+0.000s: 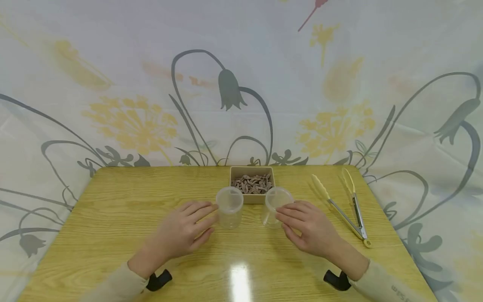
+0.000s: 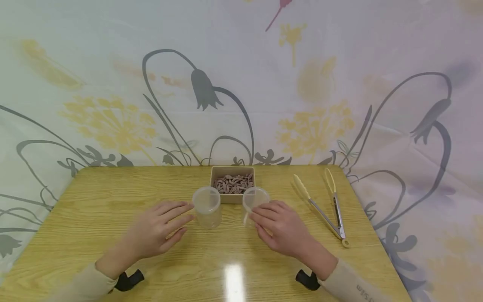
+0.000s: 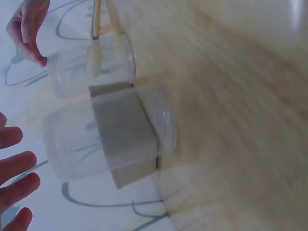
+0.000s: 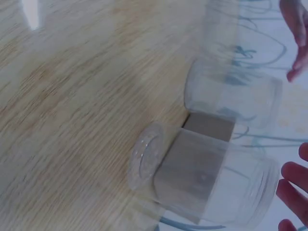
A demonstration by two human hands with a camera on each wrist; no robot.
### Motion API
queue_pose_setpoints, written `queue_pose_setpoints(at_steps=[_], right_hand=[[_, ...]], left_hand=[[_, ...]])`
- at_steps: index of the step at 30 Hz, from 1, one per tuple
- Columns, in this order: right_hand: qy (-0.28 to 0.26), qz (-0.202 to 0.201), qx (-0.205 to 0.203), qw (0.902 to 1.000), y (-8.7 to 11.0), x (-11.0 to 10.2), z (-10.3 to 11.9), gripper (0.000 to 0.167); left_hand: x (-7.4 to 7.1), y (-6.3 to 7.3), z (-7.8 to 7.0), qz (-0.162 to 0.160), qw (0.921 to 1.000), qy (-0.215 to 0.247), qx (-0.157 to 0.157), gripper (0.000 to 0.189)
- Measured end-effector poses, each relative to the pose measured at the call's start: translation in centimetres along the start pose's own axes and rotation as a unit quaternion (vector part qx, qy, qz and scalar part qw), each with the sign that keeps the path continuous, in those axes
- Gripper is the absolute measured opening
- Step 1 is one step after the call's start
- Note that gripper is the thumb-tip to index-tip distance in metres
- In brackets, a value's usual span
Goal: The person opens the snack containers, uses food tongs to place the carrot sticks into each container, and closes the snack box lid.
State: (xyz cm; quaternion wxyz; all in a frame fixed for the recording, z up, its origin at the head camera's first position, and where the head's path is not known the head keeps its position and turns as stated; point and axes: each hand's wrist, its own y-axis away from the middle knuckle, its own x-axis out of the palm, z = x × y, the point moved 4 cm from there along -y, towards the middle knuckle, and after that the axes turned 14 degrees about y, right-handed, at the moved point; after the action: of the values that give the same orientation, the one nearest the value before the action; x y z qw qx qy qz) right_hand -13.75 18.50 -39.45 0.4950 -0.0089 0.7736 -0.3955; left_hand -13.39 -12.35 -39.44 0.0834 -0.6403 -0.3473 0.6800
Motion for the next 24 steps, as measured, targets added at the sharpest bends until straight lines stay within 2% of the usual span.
queue_pose_setpoints(at_steps=[5,9,12,13,15,16,18,19,20,22,24], right_hand=[[-0.027,-0.080,0.038,0.9957,-0.2,0.1,-0.3,0.034],[-0.053,-0.100,0.090,0.9895,0.0,0.5,-0.9,0.031],[-0.079,-0.112,0.128,0.9823,0.4,1.1,-1.3,0.031],[-0.089,-0.113,0.141,0.9795,0.6,1.4,-1.4,0.032],[-0.107,-0.113,0.165,0.9739,0.9,2.1,-1.5,0.034],[-0.115,-0.109,0.177,0.9714,1.1,2.5,-1.5,0.035],[-0.127,-0.095,0.200,0.9669,1.5,3.2,-1.5,0.034],[-0.131,-0.088,0.211,0.9646,1.7,3.5,-1.4,0.033],[-0.136,-0.081,0.221,0.9623,1.8,3.8,-1.4,0.032],[-0.139,-0.070,0.239,0.9583,2.1,4.2,-1.3,0.033],[-0.139,-0.067,0.255,0.9546,2.3,4.4,-1.4,0.035]], left_hand=[[1.9,-0.1,-0.9,-0.043,0.9983,0.037,-0.018,0.035],[3.8,-0.7,-1.7,-0.057,0.9939,0.091,-0.023,0.023],[5.6,-1.2,-2.3,-0.051,0.9846,0.158,-0.055,0.018],[6.3,-1.3,-2.5,-0.043,0.9771,0.195,-0.075,0.020],[7.9,-1.6,-2.7,-0.025,0.9526,0.277,-0.124,0.029],[8.6,-1.6,-2.9,-0.017,0.9356,0.318,-0.153,0.034],[10.1,-1.8,-3.0,-0.002,0.8960,0.390,-0.212,0.044],[10.7,-1.9,-3.1,0.004,0.8783,0.414,-0.239,0.049],[11.3,-2.0,-3.1,0.007,0.8643,0.429,-0.263,0.053],[12.2,-2.3,-3.1,0.009,0.8424,0.447,-0.301,0.060],[13.0,-2.7,-3.1,0.007,0.8256,0.458,-0.330,0.066]])
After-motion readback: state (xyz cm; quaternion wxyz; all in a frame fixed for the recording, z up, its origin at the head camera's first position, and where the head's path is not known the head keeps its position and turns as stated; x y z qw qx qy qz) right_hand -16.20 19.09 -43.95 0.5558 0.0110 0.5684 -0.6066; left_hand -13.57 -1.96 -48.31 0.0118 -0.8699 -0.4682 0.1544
